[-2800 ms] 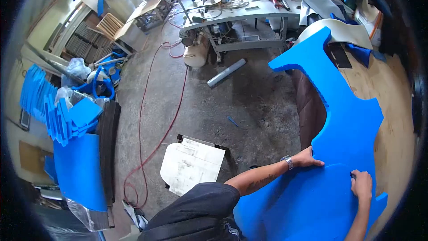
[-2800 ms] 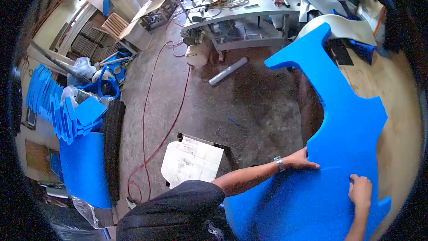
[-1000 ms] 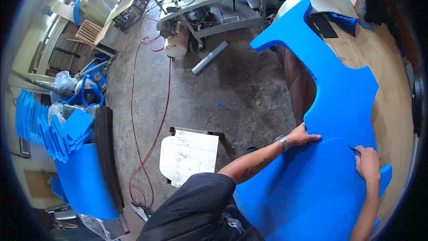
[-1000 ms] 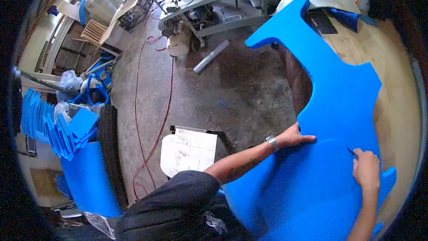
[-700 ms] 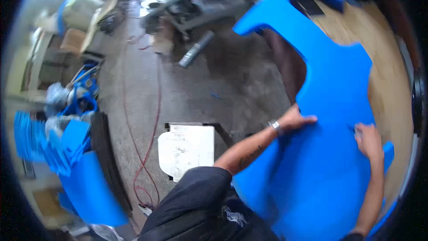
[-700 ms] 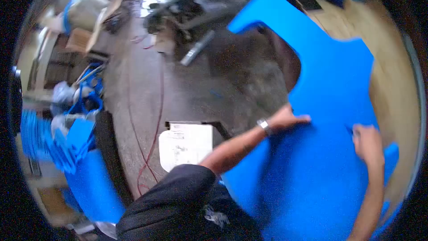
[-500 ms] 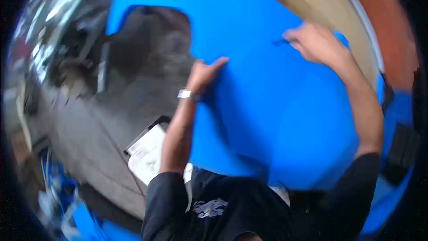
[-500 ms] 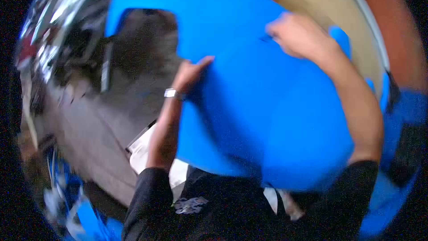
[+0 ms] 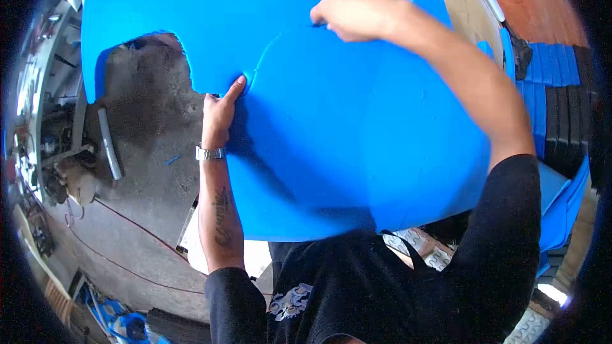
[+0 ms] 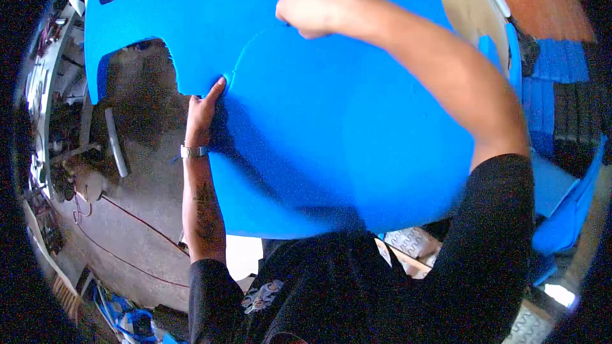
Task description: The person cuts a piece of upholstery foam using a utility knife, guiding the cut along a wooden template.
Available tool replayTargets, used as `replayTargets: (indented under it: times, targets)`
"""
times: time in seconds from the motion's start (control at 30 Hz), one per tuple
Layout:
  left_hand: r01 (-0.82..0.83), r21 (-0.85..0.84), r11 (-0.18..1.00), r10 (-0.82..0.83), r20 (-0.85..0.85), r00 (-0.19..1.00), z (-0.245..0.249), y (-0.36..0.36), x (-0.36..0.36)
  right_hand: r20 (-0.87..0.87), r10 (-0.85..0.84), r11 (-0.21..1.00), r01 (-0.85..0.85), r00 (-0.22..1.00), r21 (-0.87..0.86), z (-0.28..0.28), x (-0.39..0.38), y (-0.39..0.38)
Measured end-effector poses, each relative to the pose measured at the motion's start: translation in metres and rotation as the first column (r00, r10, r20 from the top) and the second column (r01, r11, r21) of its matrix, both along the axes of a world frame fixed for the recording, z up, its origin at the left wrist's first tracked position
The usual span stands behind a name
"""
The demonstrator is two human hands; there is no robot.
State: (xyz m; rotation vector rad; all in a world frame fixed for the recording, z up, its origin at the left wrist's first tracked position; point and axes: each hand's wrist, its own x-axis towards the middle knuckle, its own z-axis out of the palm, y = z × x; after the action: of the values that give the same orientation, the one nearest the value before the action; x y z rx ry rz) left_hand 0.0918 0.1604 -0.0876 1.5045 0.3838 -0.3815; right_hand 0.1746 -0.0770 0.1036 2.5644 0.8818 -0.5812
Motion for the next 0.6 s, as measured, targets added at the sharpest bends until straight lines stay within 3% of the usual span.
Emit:
replayTargets:
  times: [0.07,0.13,0.27,0.33,0.43,0.5,0.6]
  targets:
    - [-0.012,-0.052,0.999,0.011,-0.013,1.0,-0.002,-0.002,-0.001,0.034,-0.062,0.997,0.063,0.998,-0.044,0.042,-0.014,0.006]
    - [-0.032,-0.051,0.998,0.03,-0.045,0.999,-0.003,-0.001,-0.001,0.014,-0.149,0.989,0.148,0.989,0.028,0.044,-0.024,0.007]
    - [-0.022,0.023,0.999,0.021,0.06,0.998,-0.013,-0.001,0.0,-0.037,-0.113,0.992,0.11,0.993,-0.057,-0.034,-0.002,-0.007]
    - [0.001,0.048,0.999,-0.003,0.048,0.999,-0.012,0.0,0.001,-0.029,-0.101,0.992,0.099,0.994,-0.077,-0.024,0.0,-0.005]
    - [0.013,-0.052,0.999,-0.015,-0.04,0.999,0.005,-0.002,-0.001,-0.019,-0.194,0.979,0.194,0.981,0.067,0.015,-0.014,-0.02]
    - [-0.007,-0.033,0.999,0.007,-0.008,1.0,-0.003,-0.002,-0.002,0.03,-0.148,0.982,0.143,0.989,0.124,0.052,-0.031,-0.014]
    - [-0.001,0.016,1.0,0.001,0.017,1.0,0.0,-0.002,-0.001,0.023,-0.175,0.983,0.173,0.984,0.069,0.045,-0.027,-0.016]
